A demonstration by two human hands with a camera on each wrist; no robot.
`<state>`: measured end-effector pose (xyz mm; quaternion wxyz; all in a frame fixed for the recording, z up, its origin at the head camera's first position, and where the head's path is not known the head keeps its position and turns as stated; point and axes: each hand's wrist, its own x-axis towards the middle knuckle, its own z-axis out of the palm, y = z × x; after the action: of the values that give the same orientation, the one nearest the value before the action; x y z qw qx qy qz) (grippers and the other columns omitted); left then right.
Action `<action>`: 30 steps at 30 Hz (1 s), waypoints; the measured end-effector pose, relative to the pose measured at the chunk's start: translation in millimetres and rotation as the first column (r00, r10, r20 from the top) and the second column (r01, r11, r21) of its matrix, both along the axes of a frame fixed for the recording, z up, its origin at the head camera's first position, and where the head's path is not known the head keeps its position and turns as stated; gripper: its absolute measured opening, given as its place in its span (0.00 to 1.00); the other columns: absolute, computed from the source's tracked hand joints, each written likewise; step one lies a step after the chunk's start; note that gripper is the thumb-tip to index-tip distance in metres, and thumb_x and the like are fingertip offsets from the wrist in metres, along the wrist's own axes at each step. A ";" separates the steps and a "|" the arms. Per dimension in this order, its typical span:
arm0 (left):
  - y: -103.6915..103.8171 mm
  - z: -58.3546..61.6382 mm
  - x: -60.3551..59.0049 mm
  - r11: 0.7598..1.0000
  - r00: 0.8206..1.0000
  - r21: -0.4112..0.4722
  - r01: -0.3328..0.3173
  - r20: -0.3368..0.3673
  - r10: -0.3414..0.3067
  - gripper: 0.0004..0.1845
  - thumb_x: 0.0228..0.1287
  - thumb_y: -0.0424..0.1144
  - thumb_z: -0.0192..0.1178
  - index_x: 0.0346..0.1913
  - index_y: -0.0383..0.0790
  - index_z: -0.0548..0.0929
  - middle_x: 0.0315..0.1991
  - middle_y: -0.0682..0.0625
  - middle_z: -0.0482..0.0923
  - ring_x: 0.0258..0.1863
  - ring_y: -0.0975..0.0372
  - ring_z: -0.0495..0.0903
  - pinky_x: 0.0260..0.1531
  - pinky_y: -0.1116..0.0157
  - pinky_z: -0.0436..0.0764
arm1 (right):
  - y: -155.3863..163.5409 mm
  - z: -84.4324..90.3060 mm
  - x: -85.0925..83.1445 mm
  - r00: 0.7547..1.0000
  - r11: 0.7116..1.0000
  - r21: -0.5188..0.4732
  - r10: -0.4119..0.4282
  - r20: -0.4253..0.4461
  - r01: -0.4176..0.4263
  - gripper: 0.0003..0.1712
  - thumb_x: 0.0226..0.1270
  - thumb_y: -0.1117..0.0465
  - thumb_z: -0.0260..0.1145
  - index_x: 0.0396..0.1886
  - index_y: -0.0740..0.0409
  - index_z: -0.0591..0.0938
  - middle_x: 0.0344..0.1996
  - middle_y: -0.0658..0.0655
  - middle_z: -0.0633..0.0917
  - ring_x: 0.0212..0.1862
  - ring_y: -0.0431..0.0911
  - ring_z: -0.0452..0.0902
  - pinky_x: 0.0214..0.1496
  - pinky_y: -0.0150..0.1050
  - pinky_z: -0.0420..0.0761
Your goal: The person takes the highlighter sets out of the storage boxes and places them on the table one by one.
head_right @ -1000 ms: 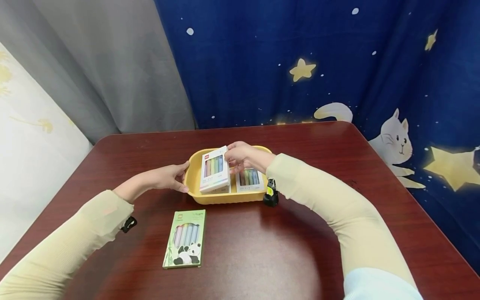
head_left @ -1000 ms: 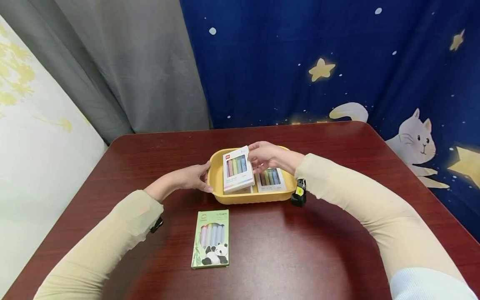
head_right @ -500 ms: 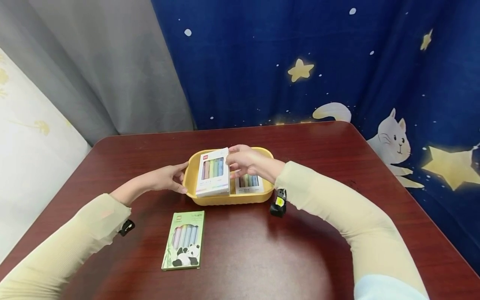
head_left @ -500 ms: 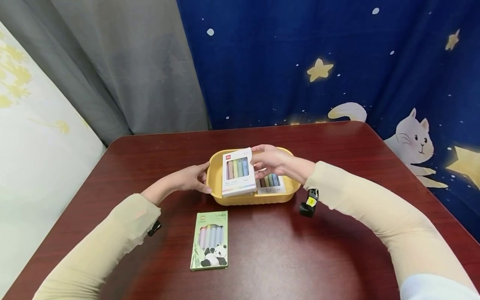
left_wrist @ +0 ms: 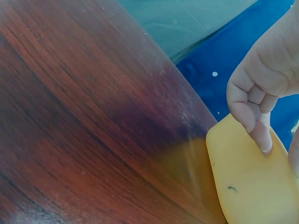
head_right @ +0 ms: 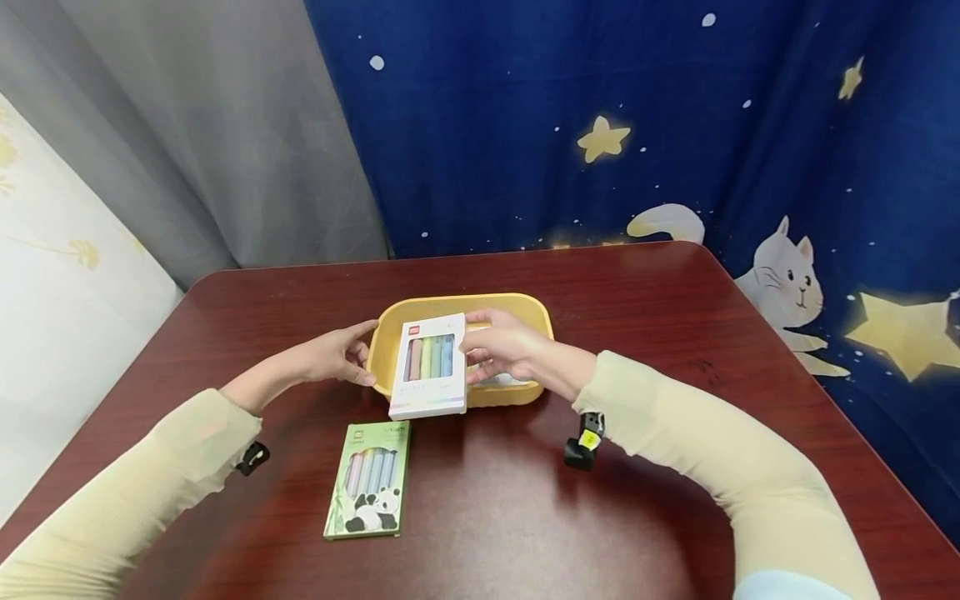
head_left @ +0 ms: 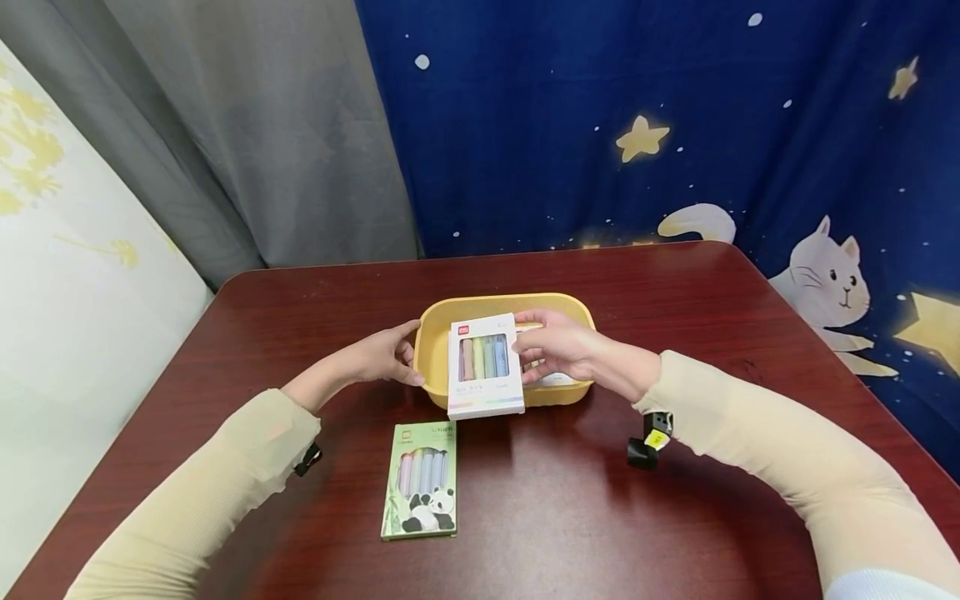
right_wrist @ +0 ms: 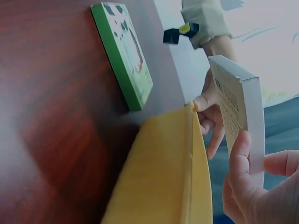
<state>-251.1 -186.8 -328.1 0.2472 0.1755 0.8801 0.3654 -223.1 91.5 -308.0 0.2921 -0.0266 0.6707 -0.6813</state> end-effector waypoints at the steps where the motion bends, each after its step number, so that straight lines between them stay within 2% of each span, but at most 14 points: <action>1: -0.2 -0.3 -0.3 1.000 1.000 0.003 0.001 0.000 -0.001 0.54 0.50 0.33 0.68 0.71 0.31 0.39 0.26 0.48 0.73 0.24 0.62 0.69 0.25 0.66 0.69 | 1.0 -0.8 2.1 1.000 1.000 -0.013 0.008 0.001 -0.008 0.35 0.56 0.74 0.52 0.65 0.64 0.55 0.37 0.59 0.77 0.29 0.45 0.76 0.25 0.37 0.79; 6: -1.3 -2.3 -1.0 1.000 1.000 0.013 0.006 -0.003 -0.006 0.53 0.51 0.32 0.67 0.71 0.31 0.40 0.26 0.48 0.72 0.25 0.62 0.69 0.25 0.66 0.69 | 6.3 -5.8 11.5 0.998 0.997 -0.058 0.057 0.006 -0.056 0.33 0.56 0.74 0.52 0.64 0.66 0.57 0.36 0.57 0.78 0.32 0.46 0.77 0.28 0.39 0.79; 17: -0.8 -2.8 -2.1 1.000 1.000 0.007 0.002 0.004 -0.002 0.53 0.51 0.32 0.67 0.71 0.31 0.39 0.25 0.49 0.71 0.25 0.62 0.68 0.25 0.66 0.68 | 18.2 -18.7 31.4 0.995 0.989 -0.120 0.094 0.015 -0.092 0.34 0.56 0.74 0.51 0.64 0.67 0.53 0.39 0.57 0.79 0.37 0.48 0.78 0.31 0.42 0.80; 23: -0.1 -1.6 -1.5 1.000 1.000 -0.013 -0.001 0.000 0.001 0.53 0.52 0.33 0.67 0.71 0.32 0.39 0.24 0.50 0.71 0.24 0.62 0.68 0.25 0.66 0.68 | 21.1 -27.5 46.3 0.996 0.989 -0.117 0.093 0.003 -0.092 0.35 0.56 0.75 0.52 0.64 0.68 0.52 0.35 0.55 0.79 0.36 0.47 0.78 0.31 0.43 0.80; 30: 0.2 -2.0 -1.1 1.000 1.000 -0.017 -0.006 0.011 0.006 0.52 0.52 0.32 0.66 0.71 0.32 0.40 0.25 0.49 0.70 0.23 0.62 0.67 0.23 0.66 0.67 | 23.3 -34.9 64.5 0.992 0.983 -0.137 0.125 -0.012 -0.125 0.37 0.54 0.74 0.55 0.63 0.70 0.51 0.35 0.57 0.80 0.35 0.47 0.79 0.30 0.43 0.80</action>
<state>-252.2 -186.6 -330.0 0.2521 0.1687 0.8823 0.3598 -158.6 114.8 -342.9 0.3305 -0.0900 0.6197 -0.7062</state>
